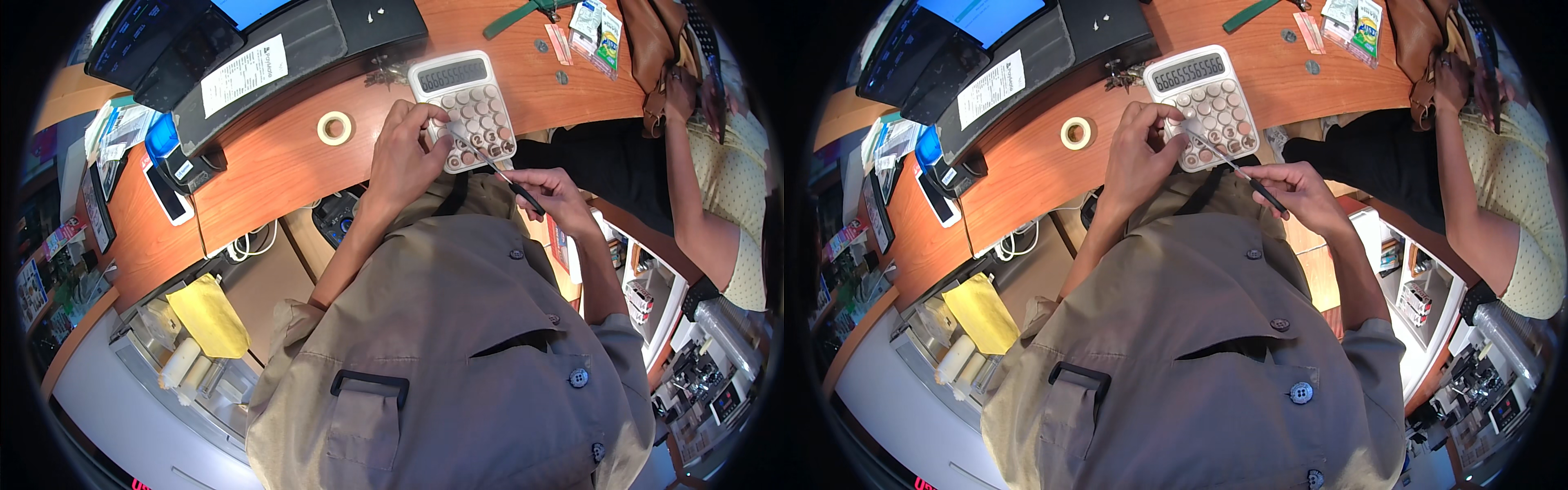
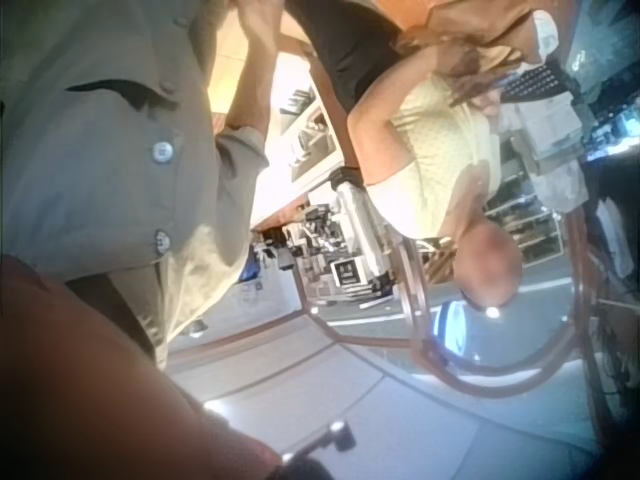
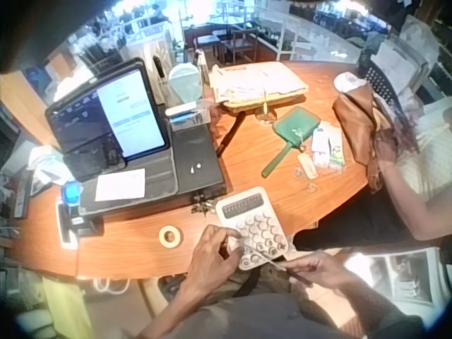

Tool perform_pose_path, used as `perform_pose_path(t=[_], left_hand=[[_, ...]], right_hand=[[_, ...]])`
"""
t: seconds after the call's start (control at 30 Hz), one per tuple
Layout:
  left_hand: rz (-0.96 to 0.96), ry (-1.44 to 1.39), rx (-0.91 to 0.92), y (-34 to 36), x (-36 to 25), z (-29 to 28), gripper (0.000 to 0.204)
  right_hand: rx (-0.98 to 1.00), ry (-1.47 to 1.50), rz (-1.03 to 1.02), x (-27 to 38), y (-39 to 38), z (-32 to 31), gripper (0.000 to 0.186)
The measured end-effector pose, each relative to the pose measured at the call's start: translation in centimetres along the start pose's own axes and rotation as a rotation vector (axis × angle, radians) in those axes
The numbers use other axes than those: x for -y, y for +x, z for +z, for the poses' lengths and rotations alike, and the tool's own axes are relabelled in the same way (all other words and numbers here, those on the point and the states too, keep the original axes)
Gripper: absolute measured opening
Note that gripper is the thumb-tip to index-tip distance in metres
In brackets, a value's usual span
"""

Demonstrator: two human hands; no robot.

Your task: The person uses scissors to repeatedly press and pry at the buttons of a white calculator on a wooden counter. They also handle a roll of tape and a tablet nearby. The task appears to be an attempt to fix or adjust the calculator's buttons.

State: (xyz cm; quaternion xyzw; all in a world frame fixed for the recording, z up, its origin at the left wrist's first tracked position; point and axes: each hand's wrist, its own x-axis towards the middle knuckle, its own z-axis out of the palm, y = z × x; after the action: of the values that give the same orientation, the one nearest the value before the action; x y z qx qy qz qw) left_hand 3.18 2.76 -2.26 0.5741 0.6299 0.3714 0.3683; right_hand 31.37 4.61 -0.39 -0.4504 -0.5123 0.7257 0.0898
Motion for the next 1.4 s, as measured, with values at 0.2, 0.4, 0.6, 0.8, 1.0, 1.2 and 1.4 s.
perform_pose_path(t=[0.2, 0.4, 0.6, 0.8, 1.0, 1.2, 1.4], left_hand=[[0.004, 0.001, 0.013, 0.1, 0.2, -0.1, 0.024], [0.008, -0.023, 0.019, 0.2, 0.3, -0.2, 0.024], [0.008, -0.005, 0.03, 0.2, 0.3, -0.3, 0.025], [0.025, -0.011, 0.027, 0.2, 0.5, -0.3, 0.026], [0.04, -0.024, 0.02, 0.1, 0.8, -0.3, 0.028], [0.107, 0.013, 0.001, 0.2, 1.1, -0.3, 0.03], [0.282, 0.061, -0.005, 0.3, 1.3, -0.6, 0.018]], right_hand=[[-0.024, 0.113, 0.0, -0.5, 0.0, 1.1, 0.041], [-0.017, 0.141, -0.015, -0.9, -0.1, 1.5, 0.039], [-0.033, 0.177, -0.021, -1.2, -0.1, 1.7, 0.04], [-0.08, 0.055, -0.049, -1.4, -0.1, 1.6, 0.04], [0.081, 0.426, -0.148, -2.5, 0.5, 1.6, 0.047], [0.083, 0.644, -0.06, -3.5, 0.2, 2.0, 0.059], [0.105, 0.638, -0.073, -3.2, -0.2, 2.8, 0.06]])
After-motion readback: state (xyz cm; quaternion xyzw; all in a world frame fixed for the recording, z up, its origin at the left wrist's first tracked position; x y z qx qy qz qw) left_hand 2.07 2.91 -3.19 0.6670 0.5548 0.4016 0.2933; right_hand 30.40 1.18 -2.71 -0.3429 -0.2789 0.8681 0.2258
